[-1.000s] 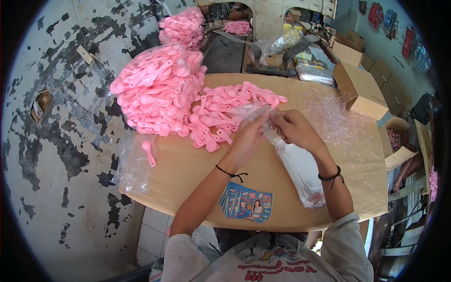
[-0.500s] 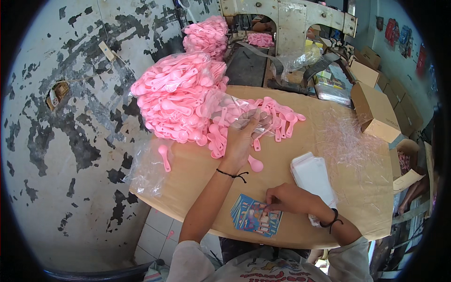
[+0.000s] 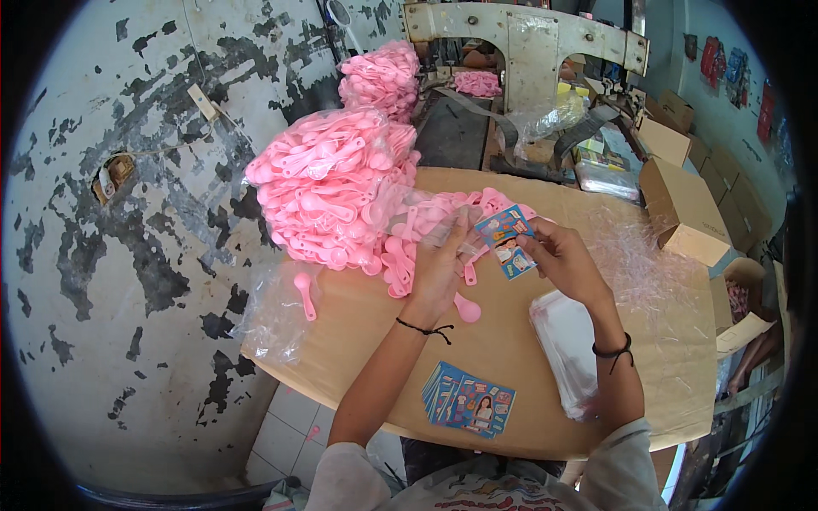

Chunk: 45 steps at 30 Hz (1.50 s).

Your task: Placing a plastic pink item and a paper card into a small plastic sleeve.

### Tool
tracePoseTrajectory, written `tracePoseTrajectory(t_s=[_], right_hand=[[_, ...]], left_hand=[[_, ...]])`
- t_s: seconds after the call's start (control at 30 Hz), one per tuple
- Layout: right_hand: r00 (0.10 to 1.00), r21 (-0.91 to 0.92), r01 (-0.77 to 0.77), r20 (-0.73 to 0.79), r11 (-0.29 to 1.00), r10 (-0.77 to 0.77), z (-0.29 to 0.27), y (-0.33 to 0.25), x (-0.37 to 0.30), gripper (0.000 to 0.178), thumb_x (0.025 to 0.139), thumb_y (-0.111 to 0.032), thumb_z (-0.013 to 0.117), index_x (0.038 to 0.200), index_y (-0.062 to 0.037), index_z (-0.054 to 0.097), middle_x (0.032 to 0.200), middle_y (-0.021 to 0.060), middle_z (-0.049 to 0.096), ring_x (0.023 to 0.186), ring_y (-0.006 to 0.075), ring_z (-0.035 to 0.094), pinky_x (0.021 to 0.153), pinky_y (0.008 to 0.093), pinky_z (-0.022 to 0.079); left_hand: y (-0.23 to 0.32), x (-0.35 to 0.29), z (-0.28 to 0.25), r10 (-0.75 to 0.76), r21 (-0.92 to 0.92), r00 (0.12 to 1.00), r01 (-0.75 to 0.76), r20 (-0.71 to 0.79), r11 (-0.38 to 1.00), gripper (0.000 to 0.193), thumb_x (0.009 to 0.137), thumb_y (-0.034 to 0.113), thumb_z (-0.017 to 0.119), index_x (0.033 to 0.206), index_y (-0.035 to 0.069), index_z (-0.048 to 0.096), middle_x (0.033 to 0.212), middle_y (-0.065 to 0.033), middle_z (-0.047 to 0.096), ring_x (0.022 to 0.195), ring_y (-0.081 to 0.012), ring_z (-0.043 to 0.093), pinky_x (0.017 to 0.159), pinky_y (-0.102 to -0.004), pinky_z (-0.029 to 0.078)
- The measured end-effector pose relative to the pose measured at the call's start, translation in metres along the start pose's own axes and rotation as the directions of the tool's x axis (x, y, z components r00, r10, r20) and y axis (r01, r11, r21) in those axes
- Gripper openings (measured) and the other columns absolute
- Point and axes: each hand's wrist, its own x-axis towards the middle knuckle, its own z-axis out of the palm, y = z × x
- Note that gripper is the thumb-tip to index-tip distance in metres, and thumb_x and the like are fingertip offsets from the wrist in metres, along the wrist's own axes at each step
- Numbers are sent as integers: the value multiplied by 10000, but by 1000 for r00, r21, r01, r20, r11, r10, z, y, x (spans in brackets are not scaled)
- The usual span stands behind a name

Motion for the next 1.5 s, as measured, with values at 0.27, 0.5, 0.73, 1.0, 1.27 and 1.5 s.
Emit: tracePoseTrajectory(t_s=[0.27,0.5,0.73,1.0,1.27,1.5], right_hand=[[991,-204,25,133,979,2,-6,11,3,103,913,-91,604,946,-9,656,667,-58,503,559,15,401,484,222,333],[995,125,-94,49,988,88,6,16,3,115,900,-90,629,946,0,684,680,-79,499,568,9,388,493,206,305],[996,209,-79,65,975,66,9,23,-1,176,931,-171,632,988,-15,689,699,-60,536,603,15,427,519,217,340],[999,238,39,-9,970,-38,32,-4,-5,218,940,-207,615,1055,-24,645,744,-38,562,656,49,491,587,228,416],[984,314,-154,139,937,115,48,6,8,265,905,-214,615,1047,9,630,781,27,596,640,97,544,573,262,440],[991,-659,69,134,749,26,131,49,9,328,843,-300,635,976,0,614,867,187,666,833,356,656,720,459,511]], left_hand=[[-7,3,-1,16,61,997,-21,82,998,317,989,208,539,1201,-25,564,1163,-84,618,1036,-137,610,885,-289,518],[-25,-1,7,-42,290,991,4,126,957,223,959,238,600,1043,33,633,865,15,654,714,-40,610,533,-200,447],[-24,-5,18,109,-6,945,-113,309,994,521,1003,341,475,1398,20,365,1385,-126,479,1240,-196,493,1018,-332,420],[-15,-9,4,126,-143,882,-68,455,987,534,1013,329,446,1434,33,305,1453,-148,410,1304,-244,447,1076,-391,377],[7,1,-30,114,-13,939,-116,324,993,431,915,129,617,1304,27,461,1321,-113,544,1220,-205,512,1047,-356,399],[31,21,-48,388,-246,893,-332,229,911,368,919,36,579,1272,-5,483,1287,-141,562,1204,-204,530,1046,-354,408]])
